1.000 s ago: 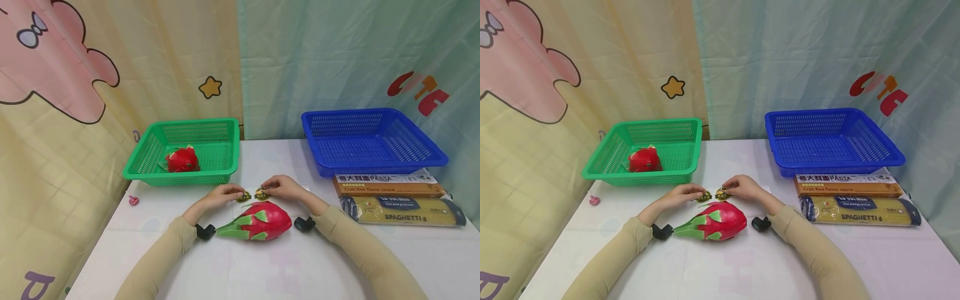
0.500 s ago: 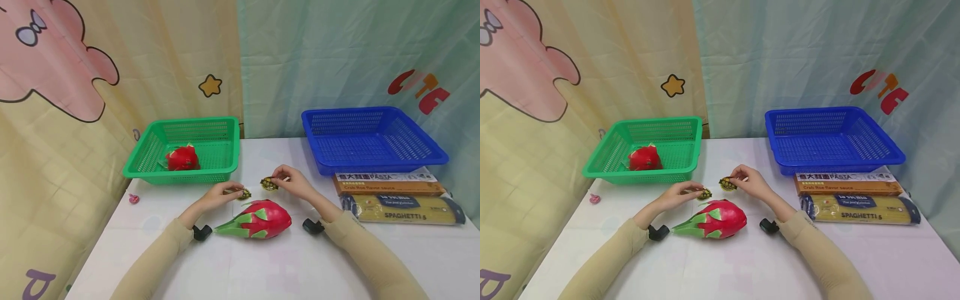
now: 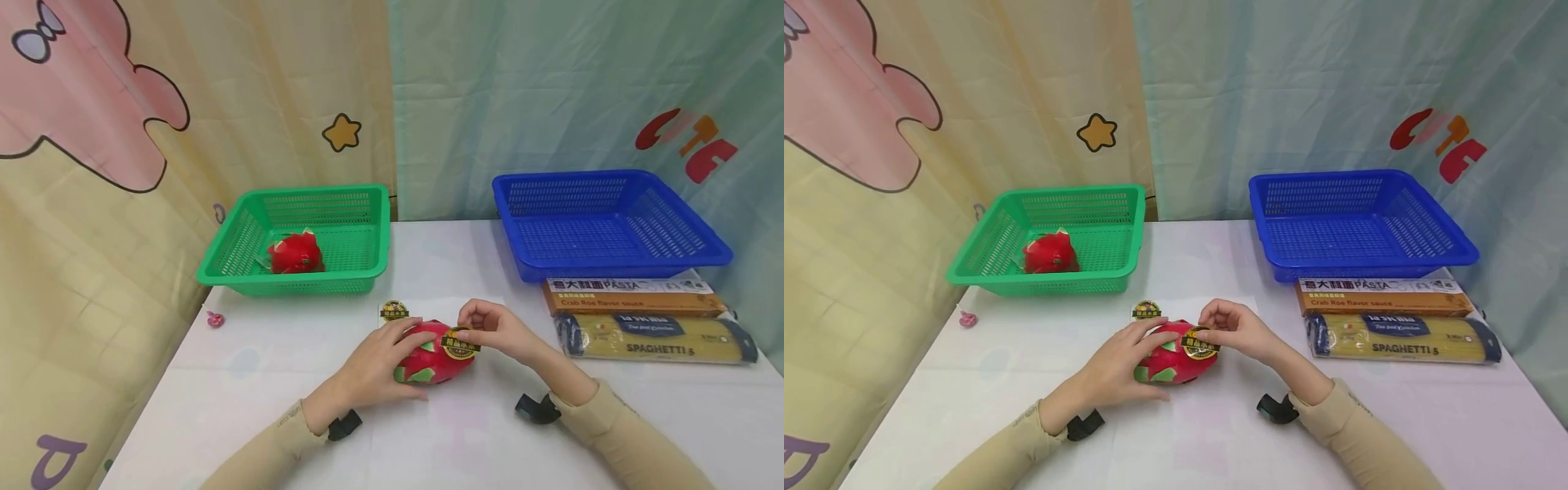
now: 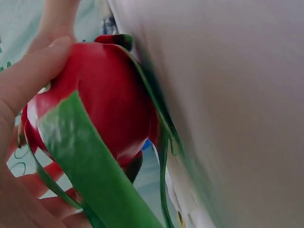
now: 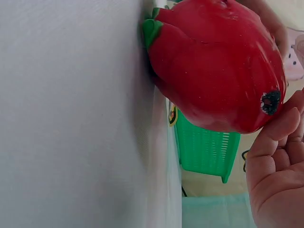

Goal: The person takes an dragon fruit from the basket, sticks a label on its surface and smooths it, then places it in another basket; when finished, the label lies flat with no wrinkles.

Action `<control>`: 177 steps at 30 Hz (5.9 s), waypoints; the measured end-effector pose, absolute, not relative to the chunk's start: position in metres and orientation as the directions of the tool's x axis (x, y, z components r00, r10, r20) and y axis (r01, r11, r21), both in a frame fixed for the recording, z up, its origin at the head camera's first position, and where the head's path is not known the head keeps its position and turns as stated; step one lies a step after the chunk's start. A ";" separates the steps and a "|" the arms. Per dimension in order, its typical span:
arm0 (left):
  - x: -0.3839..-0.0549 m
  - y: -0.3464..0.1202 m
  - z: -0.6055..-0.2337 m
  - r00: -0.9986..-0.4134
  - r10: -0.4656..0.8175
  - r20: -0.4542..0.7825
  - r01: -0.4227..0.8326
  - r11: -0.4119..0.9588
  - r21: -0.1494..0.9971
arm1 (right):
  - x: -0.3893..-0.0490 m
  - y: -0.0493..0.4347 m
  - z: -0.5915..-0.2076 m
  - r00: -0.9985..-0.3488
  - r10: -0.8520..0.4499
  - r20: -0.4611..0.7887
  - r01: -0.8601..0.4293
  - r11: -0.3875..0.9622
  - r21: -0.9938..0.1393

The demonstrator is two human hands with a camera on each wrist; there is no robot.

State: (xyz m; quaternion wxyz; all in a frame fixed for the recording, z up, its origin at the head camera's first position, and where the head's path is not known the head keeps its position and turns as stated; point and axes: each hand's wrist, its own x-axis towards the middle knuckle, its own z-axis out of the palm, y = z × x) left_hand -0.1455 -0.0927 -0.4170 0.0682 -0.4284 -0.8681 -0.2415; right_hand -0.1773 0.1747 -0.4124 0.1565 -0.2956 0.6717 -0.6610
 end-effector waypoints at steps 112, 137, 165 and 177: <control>-0.146 -0.073 -0.437 -0.792 0.525 0.313 0.583 0.496 0.644 | -0.154 0.140 -0.441 -0.766 -0.639 0.075 -0.214 0.143 -0.966; -0.146 -0.080 -0.433 -0.740 0.629 0.239 0.613 0.484 0.625 | -0.152 0.148 -0.437 -0.683 -0.730 -0.013 -0.225 0.228 -0.947; -0.145 -0.082 -0.439 -0.745 0.620 0.247 0.564 0.388 0.729 | -0.154 0.154 -0.440 -0.658 -0.714 0.240 -0.413 0.075 -0.908; -0.154 -0.086 -0.445 -0.733 0.606 0.309 0.464 0.112 0.879 | -0.159 0.156 -0.448 -0.711 -0.630 0.313 -0.453 0.071 -0.888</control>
